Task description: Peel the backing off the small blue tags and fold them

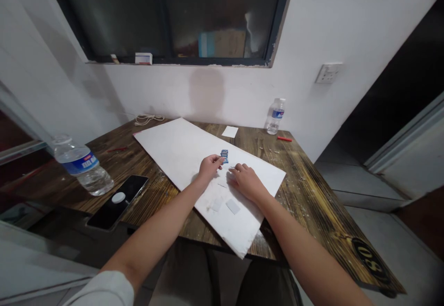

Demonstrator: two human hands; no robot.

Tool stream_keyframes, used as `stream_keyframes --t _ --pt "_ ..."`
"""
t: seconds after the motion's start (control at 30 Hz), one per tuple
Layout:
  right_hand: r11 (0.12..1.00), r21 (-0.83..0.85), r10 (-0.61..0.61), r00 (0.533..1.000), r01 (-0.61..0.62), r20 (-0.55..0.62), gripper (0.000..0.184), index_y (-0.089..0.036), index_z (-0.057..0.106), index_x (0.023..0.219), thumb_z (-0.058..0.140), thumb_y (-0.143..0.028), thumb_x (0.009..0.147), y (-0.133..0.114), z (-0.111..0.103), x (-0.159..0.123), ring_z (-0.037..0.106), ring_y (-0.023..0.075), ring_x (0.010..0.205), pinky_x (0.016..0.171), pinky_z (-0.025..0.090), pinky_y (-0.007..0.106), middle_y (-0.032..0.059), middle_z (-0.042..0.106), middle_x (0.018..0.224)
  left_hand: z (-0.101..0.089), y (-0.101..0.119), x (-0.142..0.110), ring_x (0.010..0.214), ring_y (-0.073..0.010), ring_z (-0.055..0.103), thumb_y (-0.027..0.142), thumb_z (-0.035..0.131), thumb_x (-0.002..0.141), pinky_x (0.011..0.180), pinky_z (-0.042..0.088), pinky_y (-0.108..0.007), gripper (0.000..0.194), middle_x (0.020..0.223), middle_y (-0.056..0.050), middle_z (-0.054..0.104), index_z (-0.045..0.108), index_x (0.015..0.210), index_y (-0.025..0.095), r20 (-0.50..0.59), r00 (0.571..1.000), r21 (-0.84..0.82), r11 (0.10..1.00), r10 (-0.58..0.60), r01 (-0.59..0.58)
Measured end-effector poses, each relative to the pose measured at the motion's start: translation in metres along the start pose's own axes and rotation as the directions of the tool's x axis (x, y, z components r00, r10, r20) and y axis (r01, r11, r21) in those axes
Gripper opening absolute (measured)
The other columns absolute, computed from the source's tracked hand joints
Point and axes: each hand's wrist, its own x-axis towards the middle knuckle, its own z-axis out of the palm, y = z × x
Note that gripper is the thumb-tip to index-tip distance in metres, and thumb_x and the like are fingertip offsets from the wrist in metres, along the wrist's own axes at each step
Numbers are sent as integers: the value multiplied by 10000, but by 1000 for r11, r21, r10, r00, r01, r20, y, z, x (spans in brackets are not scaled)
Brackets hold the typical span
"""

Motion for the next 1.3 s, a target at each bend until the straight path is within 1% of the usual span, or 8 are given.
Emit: stream_keyframes --t 0.1,0.23,0.47,0.63,0.73,0.9,1.07,1.3 --pt "999 -20 28 999 -28 20 288 -167 657 1053 573 -386 885 1 1 0 499 261 1012 790 386 329 126 598 1079 0 -2 2 551 -106 525 457 635 726 471 354 -196 296 582 0 575 626 738 161 0 1000 -2 1000 4 -4" --pt "1000 -5 3 1000 -3 16 226 -165 671 998 495 -291 930 2 3 1 519 231 952 768 378 314 105 611 1030 1 -4 3 524 -97 504 456 630 733 457 342 -193 295 577 0 579 632 743 161 2 1000 17 1000 -4 4" --pt "998 -40 -37 998 39 46 266 -135 681 910 423 -193 946 2 2 4 533 213 897 775 369 308 114 622 962 2 -2 0 478 -83 468 463 629 732 433 334 -190 305 564 6 567 630 736 159 13 1000 22 1000 -6 6" --pt "997 -62 -42 997 46 58 240 -125 682 918 442 -126 914 2 1 5 539 214 895 777 371 306 113 626 948 2 -2 0 501 -96 487 465 625 728 435 331 -193 305 567 0 567 627 729 160 10 1000 39 999 -3 2" --pt "998 -51 -32 998 35 57 253 -128 690 925 441 -167 927 3 0 4 544 213 901 791 379 305 115 627 958 2 -2 0 493 -92 475 464 624 731 440 333 -194 303 565 5 562 629 739 161 8 1000 43 999 -11 10" --pt "999 -28 -45 998 46 35 237 -146 690 998 479 -213 916 7 -3 2 538 220 1013 842 384 304 130 581 1186 2 -1 -1 514 -95 495 454 620 737 453 343 -192 293 572 5 565 632 741 161 12 1000 41 999 14 -15" --pt "998 -14 -57 988 60 141 234 -152 661 1062 506 -168 888 11 -4 3 564 211 947 803 385 286 104 650 1012 3 -3 0 509 -96 489 462 617 738 447 335 -193 300 563 5 563 630 738 162 7 1000 42 999 8 -8" --pt "996 -37 -75 992 79 98 269 -147 653 1106 466 -153 912 7 1 5 573 222 929 803 392 297 105 657 960 3 -5 3 552 -115 538 477 618 723 468 359 -210 310 618 -10 602 615 704 168 13 999 37 999 31 -32"
